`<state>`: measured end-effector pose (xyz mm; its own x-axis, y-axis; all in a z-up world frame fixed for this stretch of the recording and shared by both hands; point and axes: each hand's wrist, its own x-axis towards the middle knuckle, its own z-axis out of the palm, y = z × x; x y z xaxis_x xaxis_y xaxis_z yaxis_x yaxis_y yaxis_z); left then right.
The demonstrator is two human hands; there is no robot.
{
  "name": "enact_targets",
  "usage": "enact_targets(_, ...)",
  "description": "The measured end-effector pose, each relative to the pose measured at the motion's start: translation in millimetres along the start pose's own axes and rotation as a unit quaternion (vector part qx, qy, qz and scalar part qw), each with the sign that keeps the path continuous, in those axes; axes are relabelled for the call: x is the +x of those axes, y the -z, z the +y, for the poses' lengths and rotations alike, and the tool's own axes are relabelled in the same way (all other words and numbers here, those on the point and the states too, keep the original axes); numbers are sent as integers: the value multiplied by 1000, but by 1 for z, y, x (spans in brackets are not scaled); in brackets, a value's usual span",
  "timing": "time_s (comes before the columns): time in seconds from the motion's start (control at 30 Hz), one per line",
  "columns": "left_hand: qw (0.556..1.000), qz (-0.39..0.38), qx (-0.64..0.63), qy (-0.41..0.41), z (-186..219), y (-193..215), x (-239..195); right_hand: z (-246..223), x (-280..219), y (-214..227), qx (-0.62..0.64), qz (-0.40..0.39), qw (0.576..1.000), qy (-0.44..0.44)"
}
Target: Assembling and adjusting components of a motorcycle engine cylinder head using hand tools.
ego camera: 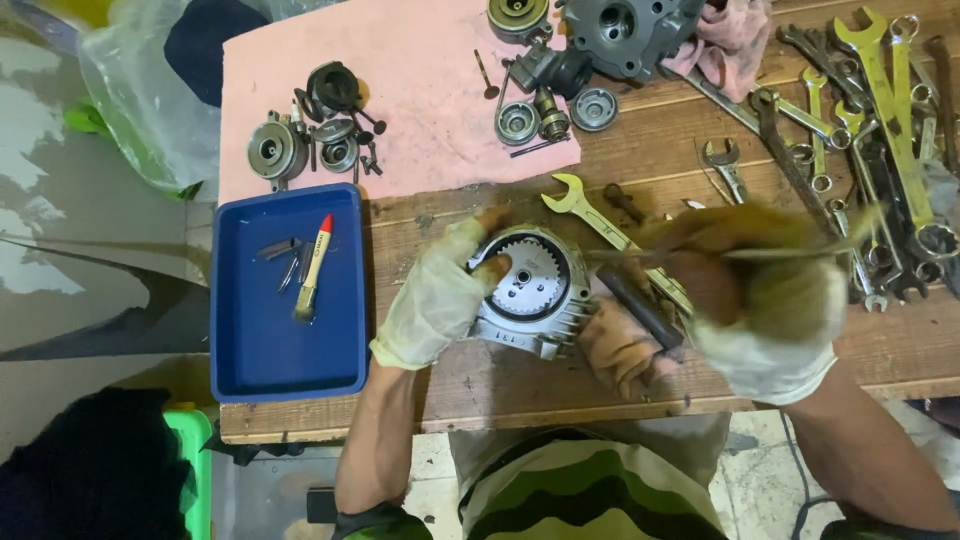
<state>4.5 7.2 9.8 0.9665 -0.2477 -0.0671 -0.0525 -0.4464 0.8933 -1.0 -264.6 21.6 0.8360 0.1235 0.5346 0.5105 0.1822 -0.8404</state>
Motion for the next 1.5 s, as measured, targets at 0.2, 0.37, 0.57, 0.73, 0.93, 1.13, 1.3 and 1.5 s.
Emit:
enact_targets(0.2, 999, -2, -49, 1, -12, -5, 2, -3, 7, -27, -16, -101, 991, 89)
enact_targets(0.37, 996, 0, -93, -5, -8, -5, 3, 5, 22, -42, -374, -232, 866, -237)
enact_targets(0.57, 995, 10, -98, -7, -13, -9, 3, 23, 12, -29, -161, -259, 949, -81)
enact_targets(0.73, 994, 20, -91, -59, -10, -10, 1, 8, 20, -33, -333, -301, 892, 54)
enact_targets(0.93, 993, 20, -108, -35, -14, -11, -1, -18, 41, -14, -358, -125, 925, 10)
enact_targets(1.13, 995, 51, -91, 0, -20, -17, 0, 54, 48, 17, -641, -209, 733, -93)
enact_targets(1.3, 994, 76, -81, 25, -15, -21, 0, 114, 4, 44, -599, -227, 720, -267)
enact_targets(1.5, 993, 83, -80, 32, -26, -22, 1, 131, -31, 73, -563, -230, 735, -300)
